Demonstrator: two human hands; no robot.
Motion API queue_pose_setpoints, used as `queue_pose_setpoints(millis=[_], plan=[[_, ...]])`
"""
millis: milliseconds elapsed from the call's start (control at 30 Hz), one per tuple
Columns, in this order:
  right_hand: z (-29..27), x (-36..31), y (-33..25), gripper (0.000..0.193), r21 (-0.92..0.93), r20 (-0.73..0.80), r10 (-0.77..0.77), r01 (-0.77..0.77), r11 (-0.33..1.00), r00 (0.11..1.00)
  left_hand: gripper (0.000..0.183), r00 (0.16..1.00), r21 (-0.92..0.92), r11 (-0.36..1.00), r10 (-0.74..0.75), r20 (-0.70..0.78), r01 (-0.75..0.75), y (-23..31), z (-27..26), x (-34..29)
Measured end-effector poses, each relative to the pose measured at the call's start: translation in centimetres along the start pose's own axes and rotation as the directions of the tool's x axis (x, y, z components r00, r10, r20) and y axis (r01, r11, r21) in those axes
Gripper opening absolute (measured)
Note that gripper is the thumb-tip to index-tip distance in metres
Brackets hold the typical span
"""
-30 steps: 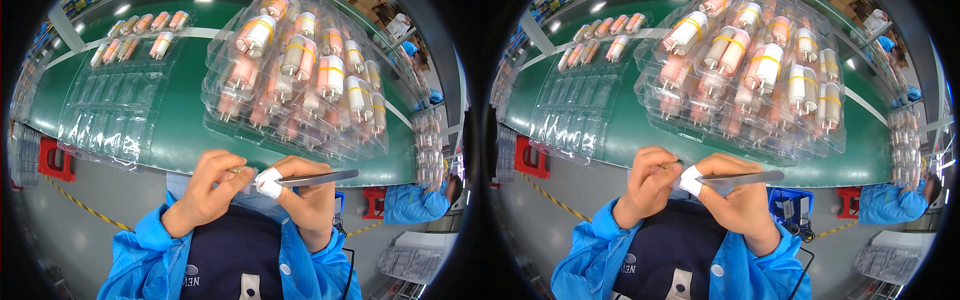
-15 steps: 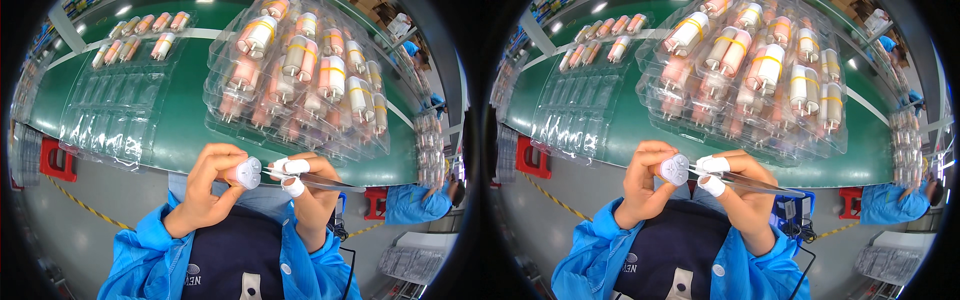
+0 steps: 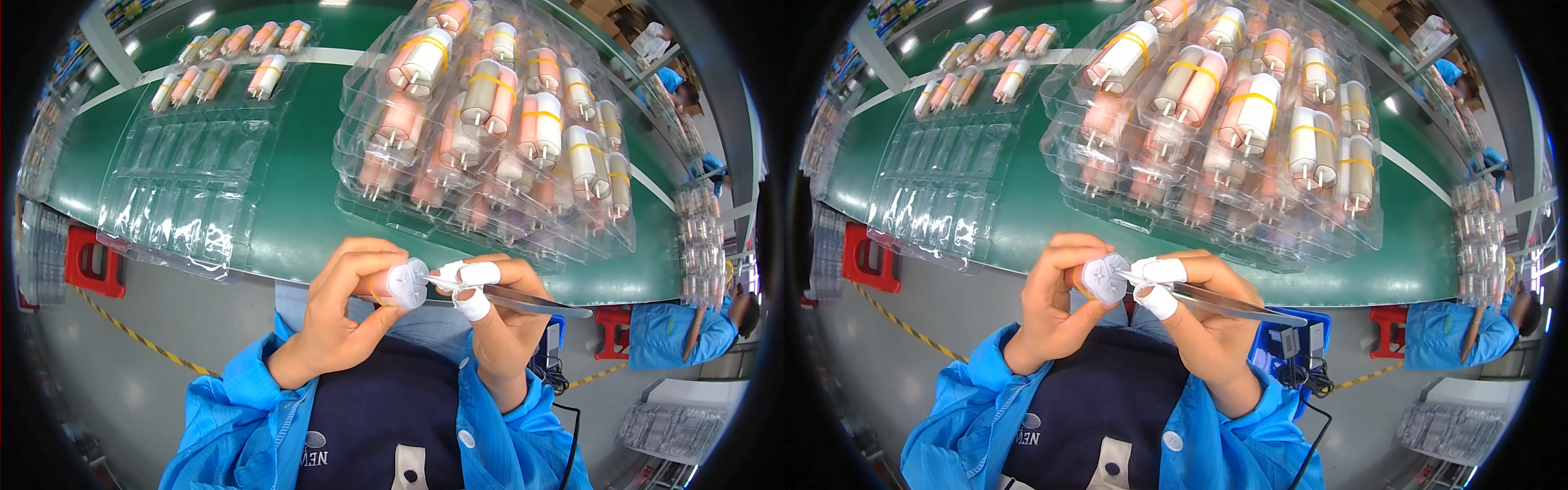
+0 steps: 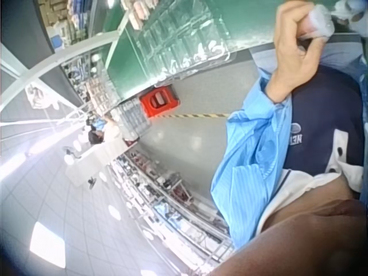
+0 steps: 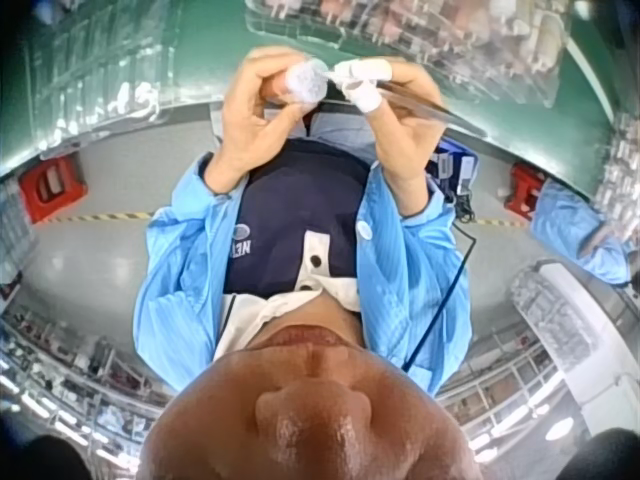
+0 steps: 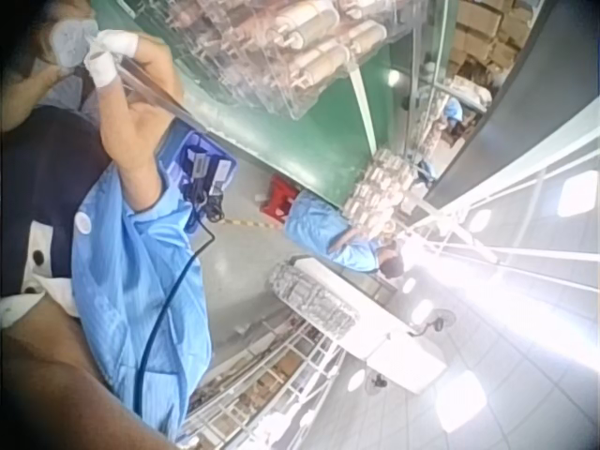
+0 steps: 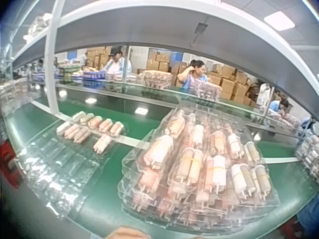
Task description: The person uses tweezers to insert small white components into the top of cylindrical items with pink and yellow bands. They repeatedly pick up a cylinder from a clear plastic tray, perform the insertion, and place the item back into the tray. The process is repeated for multiple units on a green factory table.
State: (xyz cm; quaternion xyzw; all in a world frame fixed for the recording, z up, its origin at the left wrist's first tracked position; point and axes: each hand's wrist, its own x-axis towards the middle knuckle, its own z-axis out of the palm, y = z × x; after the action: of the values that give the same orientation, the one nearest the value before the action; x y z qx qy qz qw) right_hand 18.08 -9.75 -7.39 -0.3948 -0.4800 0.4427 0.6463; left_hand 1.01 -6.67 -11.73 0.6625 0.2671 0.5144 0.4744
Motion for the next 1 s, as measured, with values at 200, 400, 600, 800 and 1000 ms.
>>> queue_pose_setpoints(millis=[200, 400, 600, 800, 1000], plan=[[0.13, 0.12, 0.15, 0.015, -0.08, 0.001, -0.052, 0.052, 0.995, 0.999, 0.04, 0.993, 0.064, 0.991, 0.116, -0.032, -0.114, -0.31, -0.07, -0.09], [0.24, 0.11, 0.12, 0.014, -0.054, 0.0, -0.05, 0.05, 0.997, 0.999, 0.044, 0.977, 0.099, 0.978, 0.193, -0.089, -0.184, -0.52, 0.32, 0.04], [0.19, 0.09, 0.14, 0.015, -0.065, 0.001, -0.047, 0.047, 0.997, 0.999, 0.04, 0.976, 0.166, 0.964, 0.217, -0.024, -0.21, -0.52, 0.01, -0.06], [0.15, 0.03, 0.23, 0.014, -0.056, 0.01, -0.053, 0.053, 0.997, 0.999, 0.04, 0.978, 0.167, 0.966, 0.208, -0.035, -0.199, -0.42, 0.06, -0.16], [0.07, 0.0, 0.28, 0.013, -0.059, 0.017, -0.044, 0.045, 0.997, 0.999, 0.044, 0.961, 0.191, 0.952, 0.262, -0.093, -0.241, -0.77, 0.32, 0.08]])
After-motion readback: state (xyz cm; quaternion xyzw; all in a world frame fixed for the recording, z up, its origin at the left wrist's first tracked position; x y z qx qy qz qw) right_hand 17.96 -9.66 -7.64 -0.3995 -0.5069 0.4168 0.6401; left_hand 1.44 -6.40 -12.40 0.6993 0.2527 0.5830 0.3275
